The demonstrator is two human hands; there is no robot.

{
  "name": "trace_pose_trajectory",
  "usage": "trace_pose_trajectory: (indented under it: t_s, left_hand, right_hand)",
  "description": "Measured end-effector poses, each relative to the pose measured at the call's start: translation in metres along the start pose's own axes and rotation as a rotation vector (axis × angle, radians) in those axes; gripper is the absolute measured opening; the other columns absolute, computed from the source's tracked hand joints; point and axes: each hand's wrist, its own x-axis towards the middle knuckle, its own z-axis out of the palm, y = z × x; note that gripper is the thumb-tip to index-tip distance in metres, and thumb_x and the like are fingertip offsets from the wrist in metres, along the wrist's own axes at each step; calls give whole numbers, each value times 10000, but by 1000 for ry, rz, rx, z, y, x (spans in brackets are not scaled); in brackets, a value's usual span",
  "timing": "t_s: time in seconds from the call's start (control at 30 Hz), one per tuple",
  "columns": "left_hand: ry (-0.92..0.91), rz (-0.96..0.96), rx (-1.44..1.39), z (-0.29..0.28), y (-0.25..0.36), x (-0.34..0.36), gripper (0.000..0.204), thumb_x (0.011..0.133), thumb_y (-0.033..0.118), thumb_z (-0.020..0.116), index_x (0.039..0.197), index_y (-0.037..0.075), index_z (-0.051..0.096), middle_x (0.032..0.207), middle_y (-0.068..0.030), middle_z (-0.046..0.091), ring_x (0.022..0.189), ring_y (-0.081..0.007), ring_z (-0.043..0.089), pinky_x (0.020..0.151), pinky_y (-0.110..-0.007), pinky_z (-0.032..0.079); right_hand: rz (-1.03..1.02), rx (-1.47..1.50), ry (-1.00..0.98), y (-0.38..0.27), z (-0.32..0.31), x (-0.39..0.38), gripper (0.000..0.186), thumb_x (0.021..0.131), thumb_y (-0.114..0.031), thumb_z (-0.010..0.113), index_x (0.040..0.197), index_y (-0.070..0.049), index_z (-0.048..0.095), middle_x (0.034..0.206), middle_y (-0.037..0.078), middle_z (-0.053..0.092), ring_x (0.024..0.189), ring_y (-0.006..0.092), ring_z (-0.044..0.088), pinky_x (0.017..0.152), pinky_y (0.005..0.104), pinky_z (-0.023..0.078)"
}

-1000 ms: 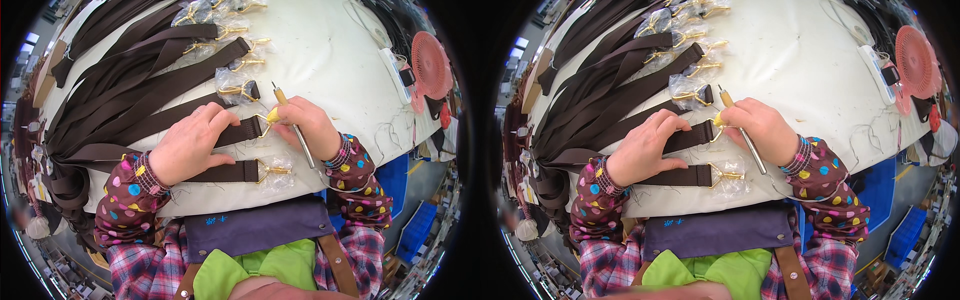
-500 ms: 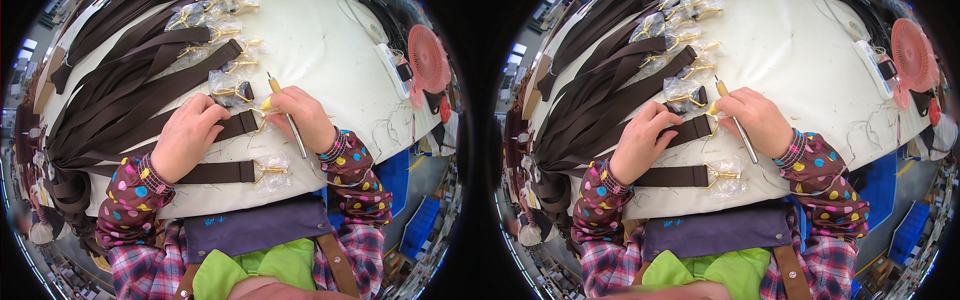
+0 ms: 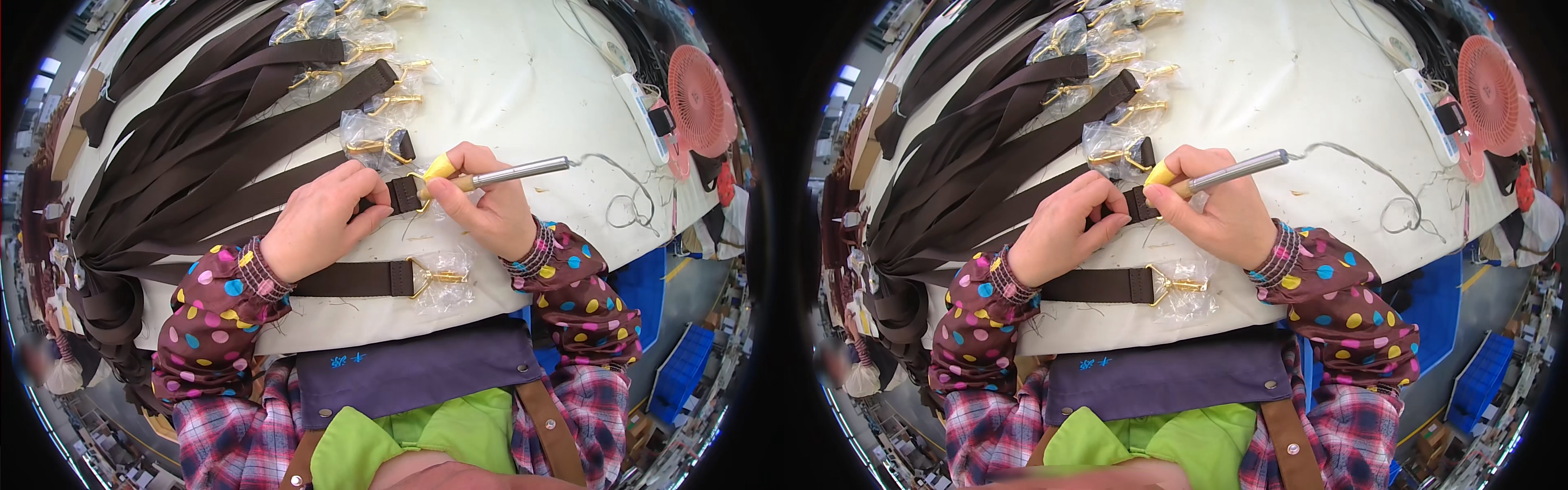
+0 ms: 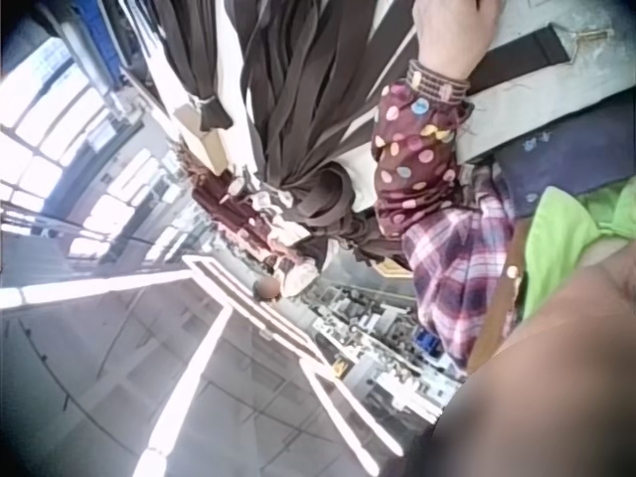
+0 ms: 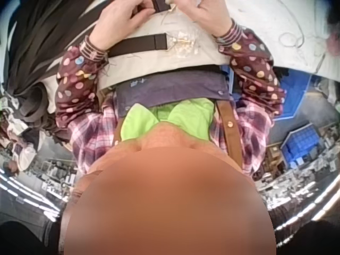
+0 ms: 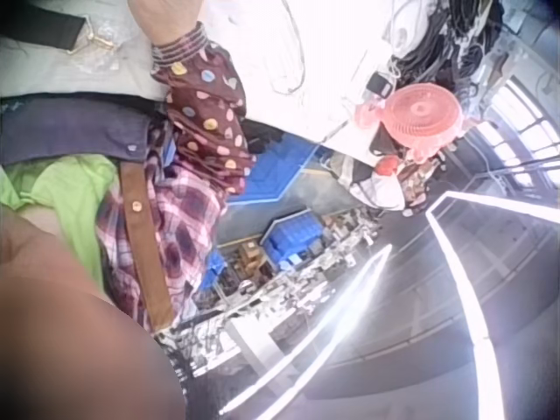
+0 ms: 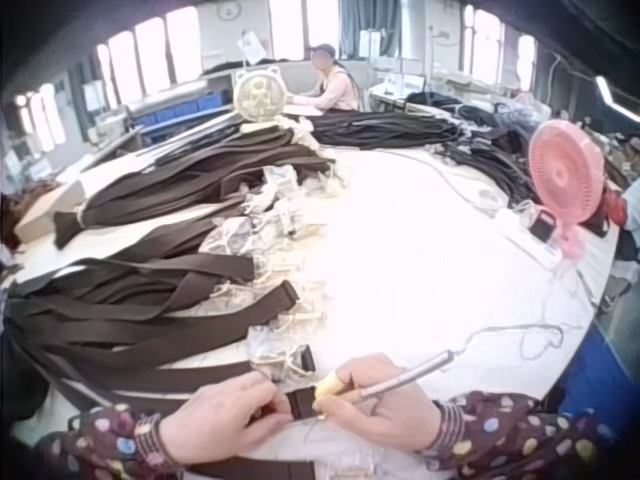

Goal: Using a heating tool to seal or mark the ends of leather bag straps.

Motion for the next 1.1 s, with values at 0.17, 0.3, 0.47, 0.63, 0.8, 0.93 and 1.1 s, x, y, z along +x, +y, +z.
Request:
trace_pose_trajectory:
  t_s: [0.17,0.3,0.47,0.63,0.8,0.93,1.1]
  left_hand:
    - [52,41,63,4,4,-1,141,802,142,677,861,82,565,865,-64,541,821,-257,590,673,-361,478]
    - [0,116,174,3,0,-2,147,799,153,687,852,85,568,857,-65,534,799,-260,582,674,-359,479]
    - [-135,78,-4,-11,-1,-5,146,797,152,688,853,85,571,864,-73,530,806,-256,573,666,-355,477]
    - [-53,-81,-40,-8,11,-4,147,792,147,685,850,84,566,855,-69,528,828,-255,570,660,-354,478]
    - [46,120,260,7,8,-8,126,801,134,661,850,92,553,857,-58,525,841,-256,577,649,-367,481]
    - [16,175,254,3,4,-10,132,790,102,677,863,81,569,864,-57,531,780,-244,580,640,-341,476]
    - [83,13,117,4,7,-8,137,778,75,677,861,76,567,857,-64,526,765,-251,574,625,-339,479]
  right_hand:
    - [-74,-69,79,11,9,-2,205,821,-122,679,822,-19,502,655,71,606,585,157,595,534,279,424]
    - [47,59,32,6,6,-1,201,829,-98,667,865,-12,489,677,69,622,607,128,609,525,249,435]
    - [67,84,20,7,5,-4,197,854,-100,649,892,-6,480,733,68,634,653,111,619,548,237,452]
    - [146,160,30,8,5,-5,196,881,-126,632,916,-8,480,773,55,622,677,99,618,565,228,452]
    - [192,97,-56,5,3,-3,152,905,-79,595,964,-19,468,834,39,598,754,80,594,659,211,439]
    - [142,10,-99,4,0,-3,158,910,-82,598,992,-7,485,799,31,619,718,50,540,639,212,421]
    - [-137,-141,34,16,-3,-5,175,826,-130,691,911,-44,564,703,49,617,617,213,572,636,317,446]
